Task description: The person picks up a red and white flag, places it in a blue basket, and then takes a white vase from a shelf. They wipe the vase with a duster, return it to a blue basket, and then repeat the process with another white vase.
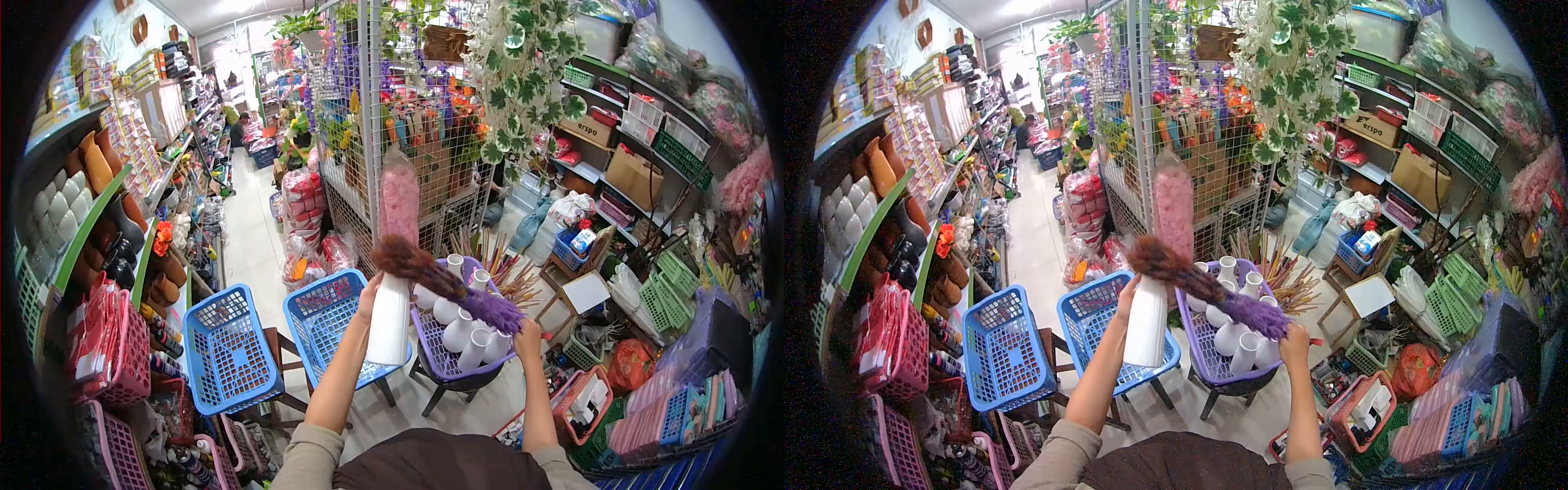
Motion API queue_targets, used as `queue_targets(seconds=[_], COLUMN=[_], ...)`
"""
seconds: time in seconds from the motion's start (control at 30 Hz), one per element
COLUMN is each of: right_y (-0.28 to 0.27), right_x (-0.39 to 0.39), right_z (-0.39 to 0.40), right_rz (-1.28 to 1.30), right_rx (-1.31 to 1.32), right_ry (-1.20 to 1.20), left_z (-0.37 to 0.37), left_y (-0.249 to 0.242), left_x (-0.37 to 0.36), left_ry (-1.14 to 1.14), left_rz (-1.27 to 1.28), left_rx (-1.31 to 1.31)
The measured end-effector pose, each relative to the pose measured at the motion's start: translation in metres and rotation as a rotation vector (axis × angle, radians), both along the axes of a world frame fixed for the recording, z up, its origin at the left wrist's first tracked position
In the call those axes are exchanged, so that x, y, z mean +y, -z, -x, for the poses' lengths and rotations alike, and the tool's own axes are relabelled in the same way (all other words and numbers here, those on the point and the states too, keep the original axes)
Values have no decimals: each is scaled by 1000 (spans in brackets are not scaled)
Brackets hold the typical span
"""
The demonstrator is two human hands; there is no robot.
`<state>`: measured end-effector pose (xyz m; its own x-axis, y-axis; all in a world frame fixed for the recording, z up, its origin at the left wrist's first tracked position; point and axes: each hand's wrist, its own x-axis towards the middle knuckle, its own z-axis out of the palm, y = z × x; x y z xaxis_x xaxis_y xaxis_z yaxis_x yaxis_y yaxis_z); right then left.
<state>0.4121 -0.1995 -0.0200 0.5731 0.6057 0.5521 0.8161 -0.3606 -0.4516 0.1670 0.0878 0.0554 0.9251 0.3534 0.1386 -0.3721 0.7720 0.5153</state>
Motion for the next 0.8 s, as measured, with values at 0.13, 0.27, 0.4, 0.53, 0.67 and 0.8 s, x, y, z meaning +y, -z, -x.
queue_targets(seconds=[0.13,0.27,0.4,0.53,0.67,0.8], right_y=[14,16,27,24,16,18], right_x=[0,-13,-5,17,8,0], right_z=[-2,2,-2,4,14,20], right_rz=[55,97,63,-23,-21,67], right_rx=[-33,-16,-6,106,58,-34], right_ry=[-43,-190,-103,6,-97,-229], left_z=[-1,15,16,1,19,20], left_y=[27,14,12,29,6,4], left_x=[21,16,12,22,7,10], left_ry=[30,11,-24,-12,-11,8], left_rz=[42,173,1,-141,-30,119], left_rx=[-101,-214,-4,63,63,29])
